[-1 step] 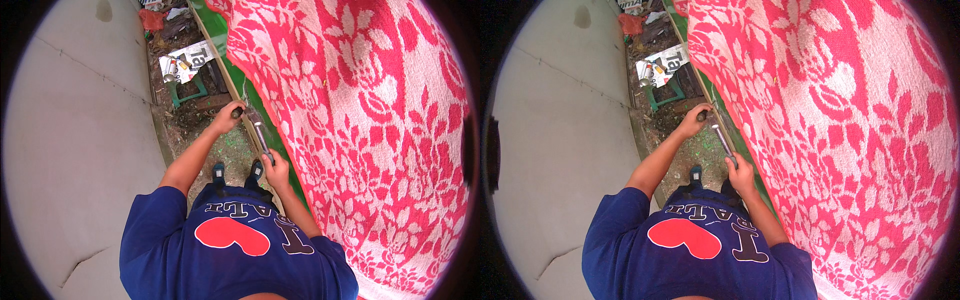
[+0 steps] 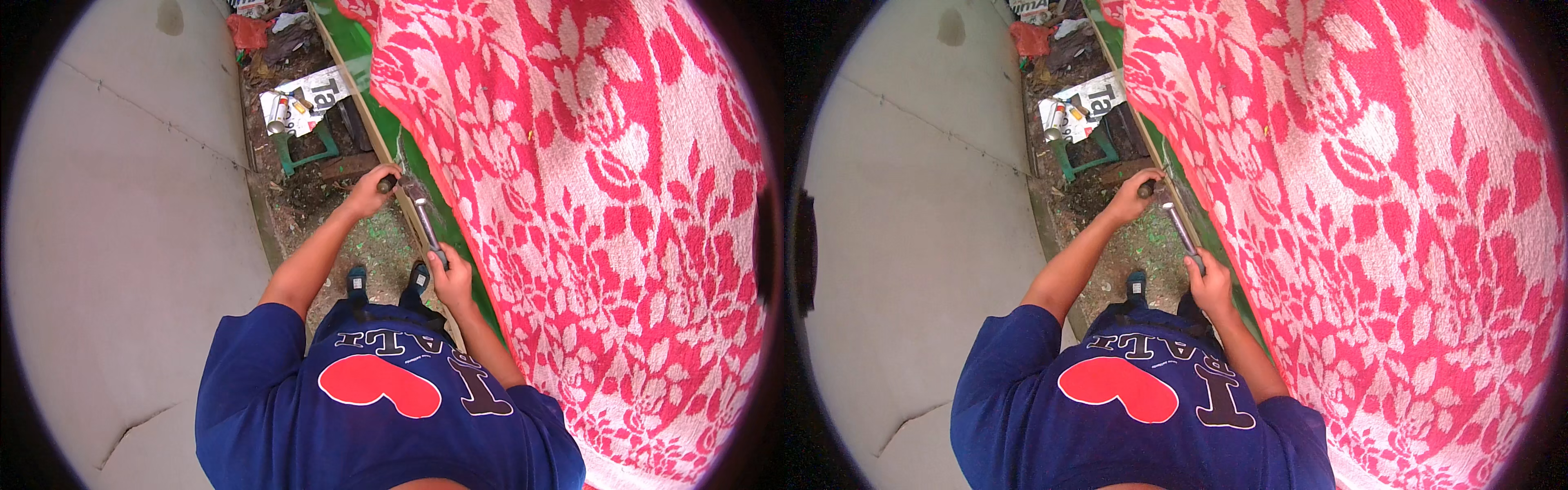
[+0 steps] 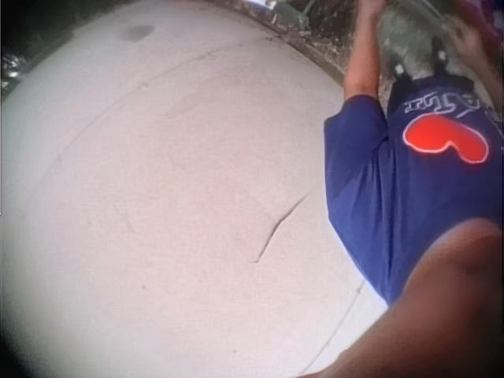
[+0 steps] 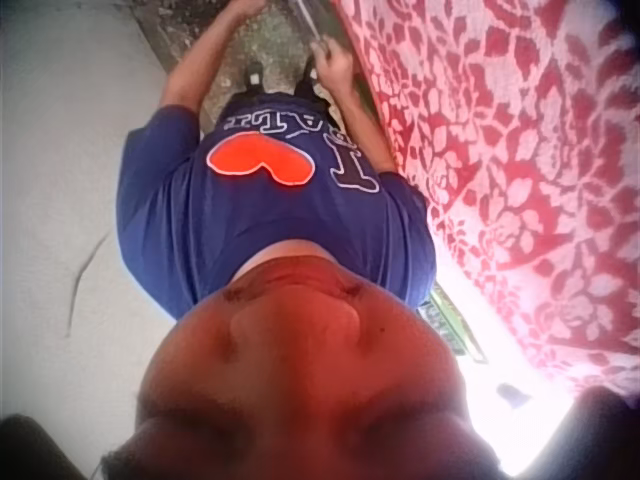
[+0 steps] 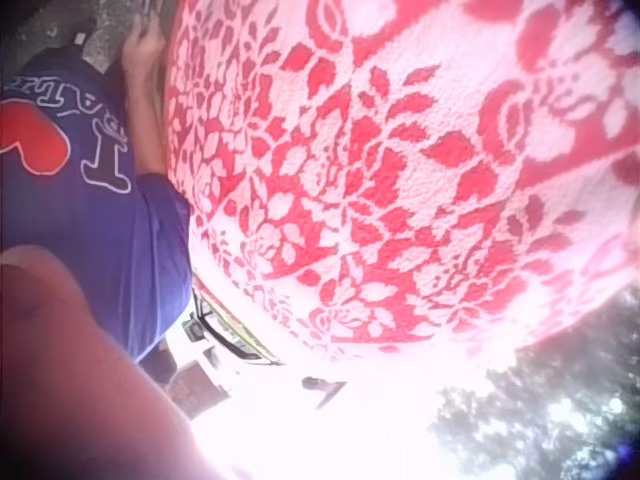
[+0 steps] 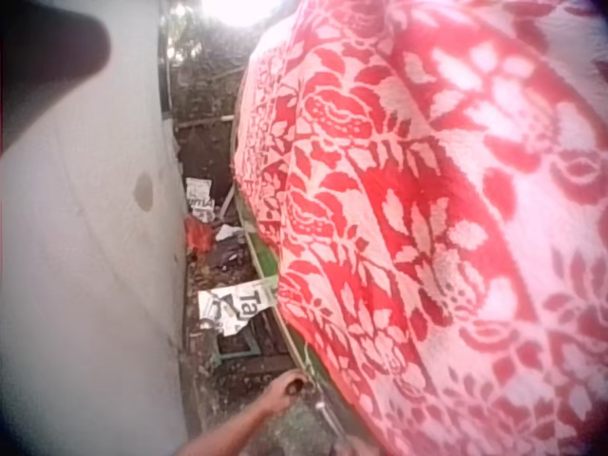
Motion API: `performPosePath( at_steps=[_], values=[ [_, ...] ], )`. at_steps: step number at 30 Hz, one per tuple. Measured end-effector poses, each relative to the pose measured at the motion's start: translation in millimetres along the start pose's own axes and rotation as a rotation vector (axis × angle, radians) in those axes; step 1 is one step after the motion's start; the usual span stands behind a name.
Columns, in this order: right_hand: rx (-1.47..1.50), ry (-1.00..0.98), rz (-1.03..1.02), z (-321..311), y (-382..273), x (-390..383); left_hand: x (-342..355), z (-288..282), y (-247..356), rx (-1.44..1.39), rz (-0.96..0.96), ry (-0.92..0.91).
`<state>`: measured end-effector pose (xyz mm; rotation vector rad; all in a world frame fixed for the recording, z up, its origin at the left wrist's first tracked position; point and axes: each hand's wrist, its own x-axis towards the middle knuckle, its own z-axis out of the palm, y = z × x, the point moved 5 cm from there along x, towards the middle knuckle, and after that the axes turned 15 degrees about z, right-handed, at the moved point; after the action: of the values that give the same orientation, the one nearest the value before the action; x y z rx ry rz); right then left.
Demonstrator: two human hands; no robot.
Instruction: The person uses a spray can and a metal scraper to treat a damaged area on the green car hood. They then use a hammer and a small metal tool to tap and smooth the same area repeatedly.
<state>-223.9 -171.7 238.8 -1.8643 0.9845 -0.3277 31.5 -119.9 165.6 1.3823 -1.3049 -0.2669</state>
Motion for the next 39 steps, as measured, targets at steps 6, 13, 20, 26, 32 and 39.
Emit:
performPosePath(
  at_steps=[6,13,20,26,32,39],
  values=[
    [-0.012,0.008,-0.011,2.1,5.1,8.5,10.4,-10.3,8.3,0.041,0.043,-0.05],
    [-0.014,-0.004,0.002,2.2,0.2,13.0,27.4,-23.6,19.1,0.119,0.104,-0.111],
    [0.011,-0.002,0.001,4.1,-5.0,15.6,35.9,-21.6,20.8,0.183,0.13,-0.18],
    [-0.059,0.089,-0.189,16.4,1.3,21.1,45.6,-24.7,21.7,0.105,0.028,-0.163],
    [-0.047,0.047,-0.166,18.9,4.0,20.8,48.4,-26.1,18.1,0.079,0.038,-0.178],
    [-0.02,0.032,-0.123,17.0,-5.8,22.7,50.1,-14.5,18.1,0.027,-0.019,-0.097]
  ],
)
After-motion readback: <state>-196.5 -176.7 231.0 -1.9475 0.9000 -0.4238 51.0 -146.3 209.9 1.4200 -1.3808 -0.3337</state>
